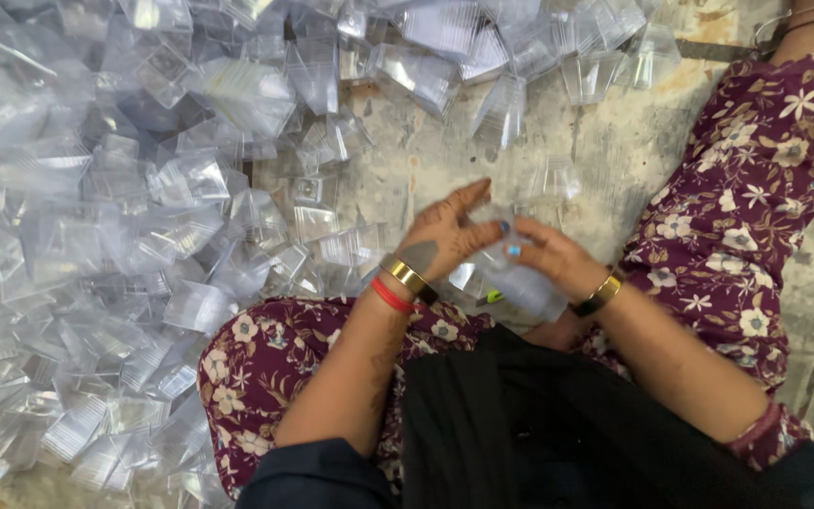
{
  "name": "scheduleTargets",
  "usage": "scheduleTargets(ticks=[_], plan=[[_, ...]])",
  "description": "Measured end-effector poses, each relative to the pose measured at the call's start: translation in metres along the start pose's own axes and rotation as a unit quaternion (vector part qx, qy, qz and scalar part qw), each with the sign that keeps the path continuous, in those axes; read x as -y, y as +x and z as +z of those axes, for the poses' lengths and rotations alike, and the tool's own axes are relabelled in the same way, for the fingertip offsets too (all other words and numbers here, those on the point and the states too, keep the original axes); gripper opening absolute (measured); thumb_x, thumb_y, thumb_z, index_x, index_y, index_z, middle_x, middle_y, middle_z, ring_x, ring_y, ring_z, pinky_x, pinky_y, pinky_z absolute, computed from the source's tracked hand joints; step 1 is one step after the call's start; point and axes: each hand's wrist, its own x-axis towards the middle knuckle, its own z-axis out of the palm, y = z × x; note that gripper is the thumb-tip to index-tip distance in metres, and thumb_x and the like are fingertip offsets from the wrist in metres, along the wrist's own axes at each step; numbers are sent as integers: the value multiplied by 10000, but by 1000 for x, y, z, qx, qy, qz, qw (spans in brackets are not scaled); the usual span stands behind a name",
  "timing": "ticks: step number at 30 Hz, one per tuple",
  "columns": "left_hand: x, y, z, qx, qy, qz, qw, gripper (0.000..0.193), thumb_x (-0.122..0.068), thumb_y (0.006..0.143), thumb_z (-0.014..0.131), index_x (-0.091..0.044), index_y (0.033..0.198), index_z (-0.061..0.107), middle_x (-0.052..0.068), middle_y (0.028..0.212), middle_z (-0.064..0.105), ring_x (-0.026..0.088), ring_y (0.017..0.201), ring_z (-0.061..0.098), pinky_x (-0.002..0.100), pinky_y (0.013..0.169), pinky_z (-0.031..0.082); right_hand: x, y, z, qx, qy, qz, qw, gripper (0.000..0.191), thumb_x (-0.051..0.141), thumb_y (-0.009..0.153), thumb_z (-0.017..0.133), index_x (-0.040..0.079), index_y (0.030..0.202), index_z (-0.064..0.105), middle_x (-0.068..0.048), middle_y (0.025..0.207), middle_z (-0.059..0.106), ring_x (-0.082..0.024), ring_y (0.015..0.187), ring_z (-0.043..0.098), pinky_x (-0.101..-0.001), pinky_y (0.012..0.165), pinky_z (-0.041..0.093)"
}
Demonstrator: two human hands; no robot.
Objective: The person sits on the floor among a large pile of loose translucent plastic cups and stacks them, nesting cups one at a time into a held stack by hand. They occasionally reach across the pile to gather more cups and pass a completed stack aside.
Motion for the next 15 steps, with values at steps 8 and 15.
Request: scheduleTargets(ticks=[8, 15], plan=[[8, 2, 9, -26, -57, 18, 998, 901, -575, 864, 686, -83, 1561, 395, 207, 1482, 561, 318, 1359, 550, 401, 1081, 480, 2, 4, 9, -41, 91, -11, 995, 563, 225, 973, 648, 53, 1480, 477, -62, 1350, 612, -184, 1249, 574, -364, 1057, 466], [25, 21, -45, -354, 384, 60, 850, 854, -632, 956, 643, -120, 1585, 374, 236, 1668, 218, 390, 1534, 238, 513, 1256, 227, 16, 1, 12, -96, 128, -44, 986, 546, 275, 948, 689, 57, 1425, 535, -78, 1303, 641, -194, 1200, 608, -376, 1033, 491]])
